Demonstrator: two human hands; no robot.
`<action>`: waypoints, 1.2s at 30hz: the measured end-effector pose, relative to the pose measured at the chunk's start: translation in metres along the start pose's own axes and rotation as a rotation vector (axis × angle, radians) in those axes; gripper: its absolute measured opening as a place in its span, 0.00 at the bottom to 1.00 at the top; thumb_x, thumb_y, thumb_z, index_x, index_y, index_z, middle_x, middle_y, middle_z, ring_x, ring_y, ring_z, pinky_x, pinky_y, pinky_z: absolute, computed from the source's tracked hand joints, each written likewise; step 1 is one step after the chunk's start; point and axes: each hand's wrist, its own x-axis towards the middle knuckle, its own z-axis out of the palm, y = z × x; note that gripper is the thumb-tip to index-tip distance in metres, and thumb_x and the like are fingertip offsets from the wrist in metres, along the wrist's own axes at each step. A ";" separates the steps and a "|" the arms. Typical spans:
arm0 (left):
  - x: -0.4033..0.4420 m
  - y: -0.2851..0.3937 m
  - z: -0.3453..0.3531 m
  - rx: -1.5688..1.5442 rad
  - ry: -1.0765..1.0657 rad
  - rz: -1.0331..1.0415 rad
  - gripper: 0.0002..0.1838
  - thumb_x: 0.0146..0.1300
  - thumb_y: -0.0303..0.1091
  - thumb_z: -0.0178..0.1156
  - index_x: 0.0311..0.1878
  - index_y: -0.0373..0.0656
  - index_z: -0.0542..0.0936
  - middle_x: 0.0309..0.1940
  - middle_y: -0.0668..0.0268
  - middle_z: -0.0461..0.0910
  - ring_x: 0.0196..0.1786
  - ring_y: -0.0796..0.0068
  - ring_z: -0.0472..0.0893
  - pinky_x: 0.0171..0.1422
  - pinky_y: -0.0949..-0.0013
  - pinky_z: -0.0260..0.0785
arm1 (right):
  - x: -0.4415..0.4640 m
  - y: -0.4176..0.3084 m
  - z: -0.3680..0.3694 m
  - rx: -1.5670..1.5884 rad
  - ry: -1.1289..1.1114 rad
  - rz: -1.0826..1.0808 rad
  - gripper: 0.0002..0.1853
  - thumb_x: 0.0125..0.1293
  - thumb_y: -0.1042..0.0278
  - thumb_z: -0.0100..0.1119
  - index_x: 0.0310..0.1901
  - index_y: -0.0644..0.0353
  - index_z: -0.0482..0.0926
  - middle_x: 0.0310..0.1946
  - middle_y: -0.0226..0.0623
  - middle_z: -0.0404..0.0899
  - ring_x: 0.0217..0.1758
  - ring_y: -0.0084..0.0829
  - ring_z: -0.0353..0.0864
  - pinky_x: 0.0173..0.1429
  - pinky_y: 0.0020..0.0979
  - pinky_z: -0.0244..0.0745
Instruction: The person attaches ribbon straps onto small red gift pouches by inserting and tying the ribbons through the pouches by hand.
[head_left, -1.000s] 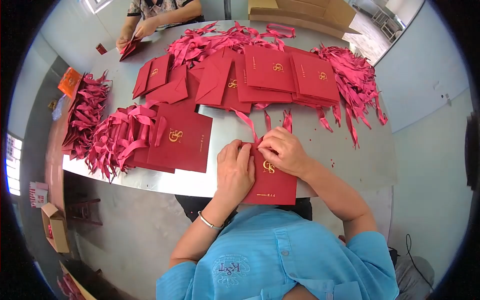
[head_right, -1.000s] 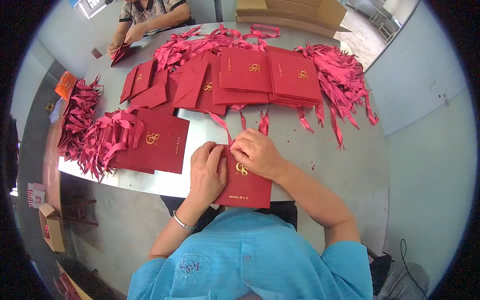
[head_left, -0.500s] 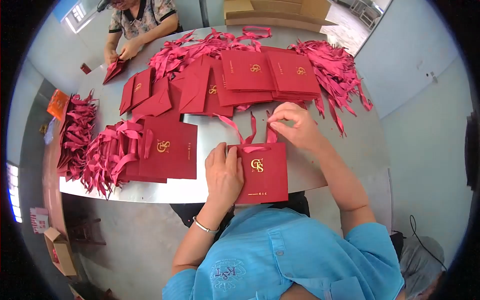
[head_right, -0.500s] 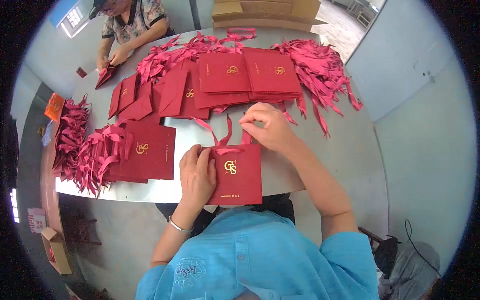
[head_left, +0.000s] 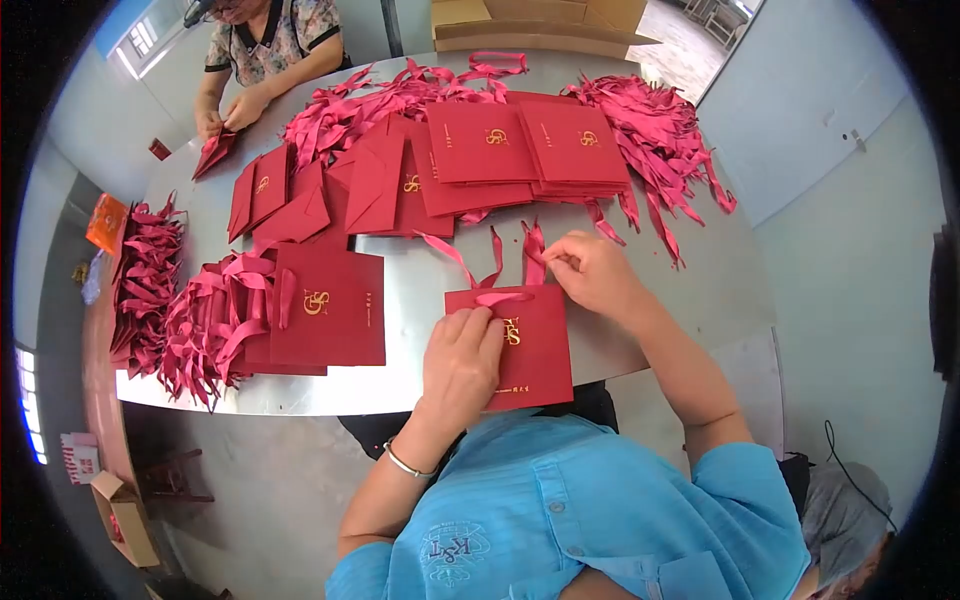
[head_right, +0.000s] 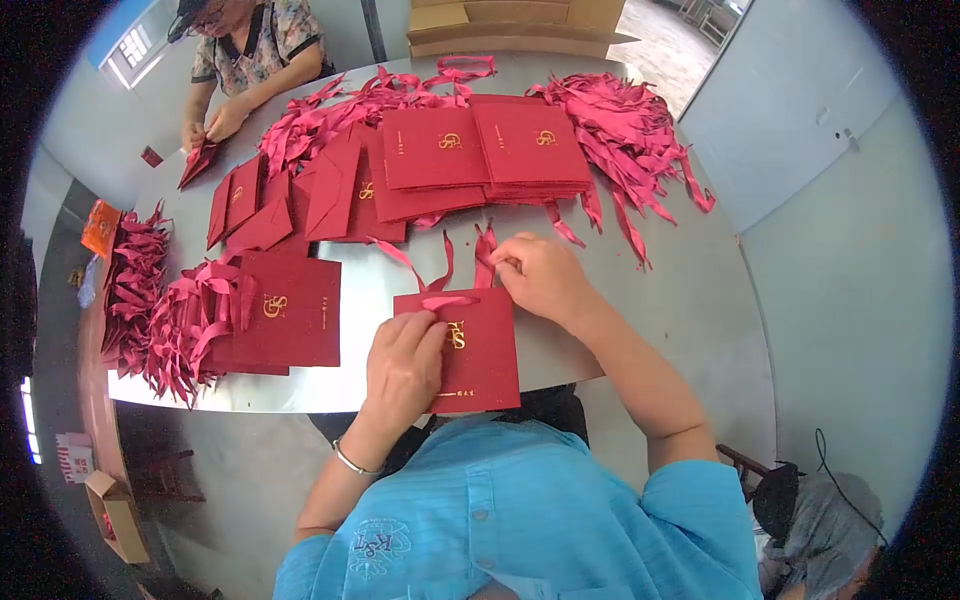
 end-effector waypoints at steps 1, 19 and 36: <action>0.001 0.003 0.000 -0.010 -0.035 0.031 0.14 0.49 0.24 0.61 0.41 0.36 0.80 0.44 0.56 0.80 0.48 0.57 0.78 0.53 0.59 0.71 | 0.002 0.003 0.003 0.026 0.003 0.069 0.05 0.62 0.72 0.61 0.37 0.63 0.84 0.30 0.33 0.81 0.30 0.25 0.80 0.34 0.28 0.74; -0.007 0.011 0.020 -0.046 -0.184 0.129 0.24 0.48 0.29 0.59 0.52 0.31 0.78 0.57 0.49 0.76 0.60 0.54 0.74 0.62 0.55 0.67 | 0.008 0.003 0.026 0.416 0.007 0.341 0.07 0.55 0.74 0.72 0.31 0.66 0.82 0.24 0.32 0.82 0.26 0.16 0.78 0.31 0.20 0.73; -0.008 0.011 0.004 -0.075 0.023 -0.015 0.19 0.49 0.26 0.63 0.47 0.34 0.79 0.54 0.52 0.78 0.58 0.55 0.75 0.60 0.56 0.68 | -0.018 -0.010 -0.011 -0.075 0.008 0.350 0.22 0.55 0.48 0.71 0.29 0.63 0.82 0.24 0.43 0.83 0.27 0.41 0.83 0.36 0.36 0.76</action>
